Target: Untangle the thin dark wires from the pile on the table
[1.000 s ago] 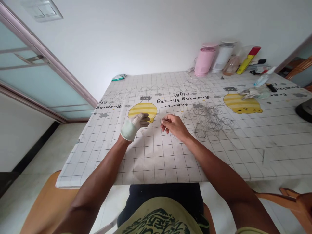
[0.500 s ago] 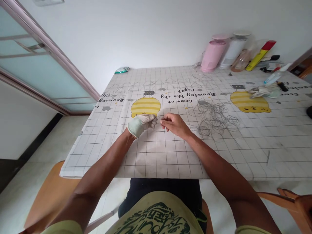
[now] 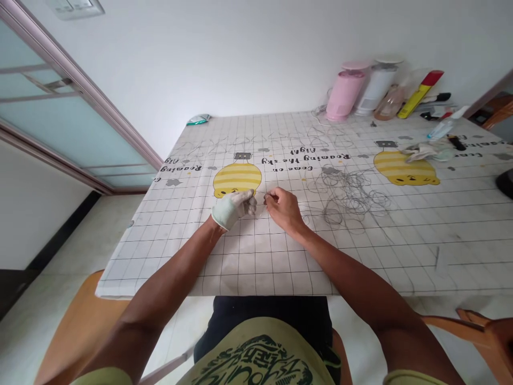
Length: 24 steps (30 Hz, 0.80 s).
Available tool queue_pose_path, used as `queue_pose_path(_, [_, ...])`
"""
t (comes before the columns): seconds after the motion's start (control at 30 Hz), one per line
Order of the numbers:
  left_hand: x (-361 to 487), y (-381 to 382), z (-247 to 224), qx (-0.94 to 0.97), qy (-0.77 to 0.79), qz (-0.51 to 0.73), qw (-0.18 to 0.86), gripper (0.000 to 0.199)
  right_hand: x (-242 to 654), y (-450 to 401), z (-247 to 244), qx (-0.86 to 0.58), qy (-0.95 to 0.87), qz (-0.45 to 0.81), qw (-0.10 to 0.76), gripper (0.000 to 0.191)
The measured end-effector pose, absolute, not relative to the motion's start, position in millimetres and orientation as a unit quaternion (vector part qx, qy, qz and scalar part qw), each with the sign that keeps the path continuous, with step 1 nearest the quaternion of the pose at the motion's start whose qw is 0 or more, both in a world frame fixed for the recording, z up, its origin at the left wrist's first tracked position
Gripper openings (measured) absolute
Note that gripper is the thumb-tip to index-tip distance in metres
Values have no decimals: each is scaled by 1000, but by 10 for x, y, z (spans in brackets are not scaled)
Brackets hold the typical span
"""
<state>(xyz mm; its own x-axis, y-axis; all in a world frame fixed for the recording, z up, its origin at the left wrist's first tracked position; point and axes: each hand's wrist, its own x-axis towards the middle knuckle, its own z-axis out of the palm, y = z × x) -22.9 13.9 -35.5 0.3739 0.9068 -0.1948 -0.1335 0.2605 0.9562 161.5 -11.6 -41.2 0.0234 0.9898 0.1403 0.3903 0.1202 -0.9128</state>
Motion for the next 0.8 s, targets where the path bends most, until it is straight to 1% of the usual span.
queue_pose_path(0.13, [-179, 159, -360, 492, 429, 360, 667, 53, 1601, -88, -491, -576, -625, 286, 443, 16])
queue_pose_path(0.33, [-125, 252, -536, 422, 343, 351, 762, 52, 1606, -59, -511, -578, -637, 233, 453, 18])
queue_pose_path(0.43, [-96, 240, -572, 428, 303, 344, 779, 55, 1591, -43, -500, -585, -639, 191, 461, 19])
queue_pose_path(0.53, [-60, 200, -553, 428, 293, 350, 780, 52, 1571, -13, -506, -591, -636, 165, 468, 19])
queue_pose_path(0.67, [-32, 164, -482, 399, 300, 351, 792, 47, 1558, 41, -526, -587, -626, 185, 478, 17])
queue_pose_path(0.8, [-62, 162, -407, 412, 307, 346, 785, 46, 1586, 66, -495, -566, -612, 260, 487, 19])
